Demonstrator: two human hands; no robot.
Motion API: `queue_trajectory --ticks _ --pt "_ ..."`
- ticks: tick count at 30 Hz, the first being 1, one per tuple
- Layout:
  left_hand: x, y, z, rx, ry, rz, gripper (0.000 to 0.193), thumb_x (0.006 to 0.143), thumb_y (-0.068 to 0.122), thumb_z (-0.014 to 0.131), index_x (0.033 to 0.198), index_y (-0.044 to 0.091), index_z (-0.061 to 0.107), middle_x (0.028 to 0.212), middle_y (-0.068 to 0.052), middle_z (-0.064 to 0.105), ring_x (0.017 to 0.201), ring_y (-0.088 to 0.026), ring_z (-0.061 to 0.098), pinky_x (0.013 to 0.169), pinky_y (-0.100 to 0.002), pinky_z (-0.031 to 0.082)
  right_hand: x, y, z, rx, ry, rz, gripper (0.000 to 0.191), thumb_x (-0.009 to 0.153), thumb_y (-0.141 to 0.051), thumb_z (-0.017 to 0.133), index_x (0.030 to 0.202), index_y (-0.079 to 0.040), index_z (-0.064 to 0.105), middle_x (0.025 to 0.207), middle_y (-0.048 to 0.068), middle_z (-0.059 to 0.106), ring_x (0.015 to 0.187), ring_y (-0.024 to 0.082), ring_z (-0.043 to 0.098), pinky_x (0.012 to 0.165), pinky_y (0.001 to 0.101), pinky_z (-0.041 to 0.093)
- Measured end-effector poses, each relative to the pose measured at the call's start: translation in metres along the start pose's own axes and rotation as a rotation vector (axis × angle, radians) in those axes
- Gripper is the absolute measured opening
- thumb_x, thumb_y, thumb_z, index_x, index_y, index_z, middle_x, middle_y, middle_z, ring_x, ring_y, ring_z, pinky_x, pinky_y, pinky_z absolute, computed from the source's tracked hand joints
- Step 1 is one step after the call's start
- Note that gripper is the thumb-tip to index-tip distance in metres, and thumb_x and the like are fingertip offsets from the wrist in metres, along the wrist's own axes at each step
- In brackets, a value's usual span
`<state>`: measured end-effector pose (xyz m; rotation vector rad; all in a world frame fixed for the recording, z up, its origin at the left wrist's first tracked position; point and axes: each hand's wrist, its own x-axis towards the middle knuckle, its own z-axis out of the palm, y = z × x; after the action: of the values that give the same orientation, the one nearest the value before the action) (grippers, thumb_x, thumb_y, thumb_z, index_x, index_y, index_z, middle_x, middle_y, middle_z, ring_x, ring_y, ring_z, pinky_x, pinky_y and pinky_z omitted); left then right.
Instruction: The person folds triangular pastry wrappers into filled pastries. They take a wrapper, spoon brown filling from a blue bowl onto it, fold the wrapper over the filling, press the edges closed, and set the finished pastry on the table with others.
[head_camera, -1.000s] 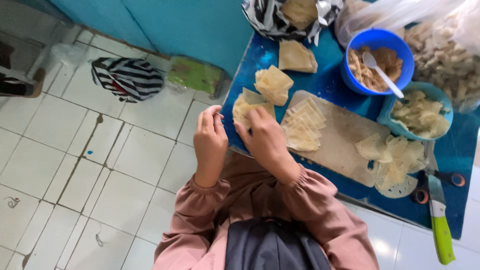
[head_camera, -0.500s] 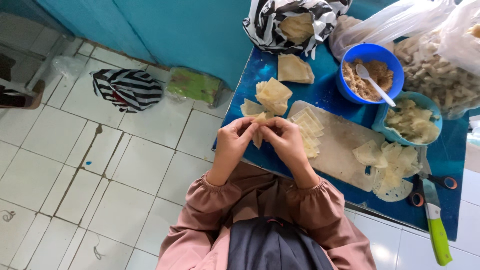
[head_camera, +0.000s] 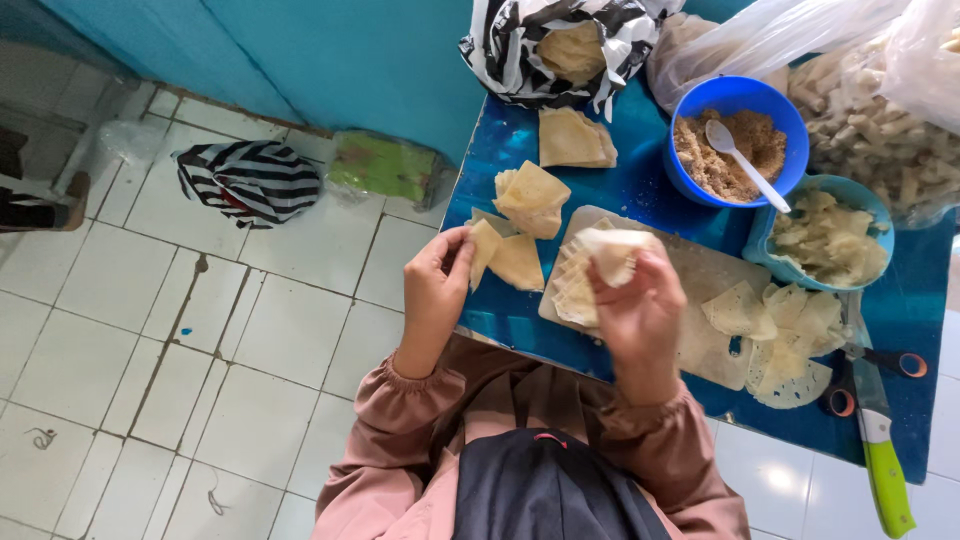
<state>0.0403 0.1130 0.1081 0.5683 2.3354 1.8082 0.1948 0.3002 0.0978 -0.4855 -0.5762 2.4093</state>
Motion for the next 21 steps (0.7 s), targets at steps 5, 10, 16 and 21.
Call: queue_trajectory --ticks 5,10,16,21 --pt "0.01 -0.007 0.015 0.387 0.034 0.31 0.015 0.101 0.011 0.064 0.111 0.003 0.072 0.099 -0.017 0.071 0.087 -0.031 0.067 0.074 -0.037 0.053 -0.006 -0.064 -0.032 0.0 0.006 -0.138 0.027 0.099 -0.024 0.062 0.117 -0.005 0.066 0.11 0.013 0.073 0.1 0.03 0.071 0.087 0.0446 0.058" --pt "0.021 -0.016 0.025 0.036 -0.181 0.028 0.017 0.101 0.012 0.063 0.113 0.003 0.071 0.097 -0.017 0.07 0.085 -0.034 0.064 0.073 -0.041 0.052 -0.016 -0.094 -0.06 -0.392 0.084 -0.503 0.012 0.106 0.003 0.066 0.116 -0.004 0.064 0.111 0.009 0.07 0.1 0.023 0.071 0.088 0.04 0.06" --pt "0.024 -0.007 0.03 0.313 -0.101 0.151 0.02 0.099 0.011 0.063 0.117 0.005 0.069 0.098 -0.013 0.066 0.085 -0.032 0.069 0.073 -0.041 0.054 -0.03 -0.104 -0.055 -1.703 0.019 -1.156 0.029 0.095 0.012 0.065 0.121 -0.002 0.067 0.113 0.015 0.07 0.102 0.031 0.069 0.09 0.0414 0.056" --pt "0.014 0.018 0.039 0.545 0.075 0.319 0.021 0.099 0.008 0.067 0.119 0.008 0.069 0.106 -0.015 0.064 0.088 -0.034 0.066 0.07 -0.042 0.053 -0.04 -0.107 -0.046 -2.116 -0.326 -0.996 0.04 0.079 0.011 0.06 0.116 -0.001 0.07 0.116 0.016 0.072 0.116 0.037 0.067 0.102 0.0489 0.05"
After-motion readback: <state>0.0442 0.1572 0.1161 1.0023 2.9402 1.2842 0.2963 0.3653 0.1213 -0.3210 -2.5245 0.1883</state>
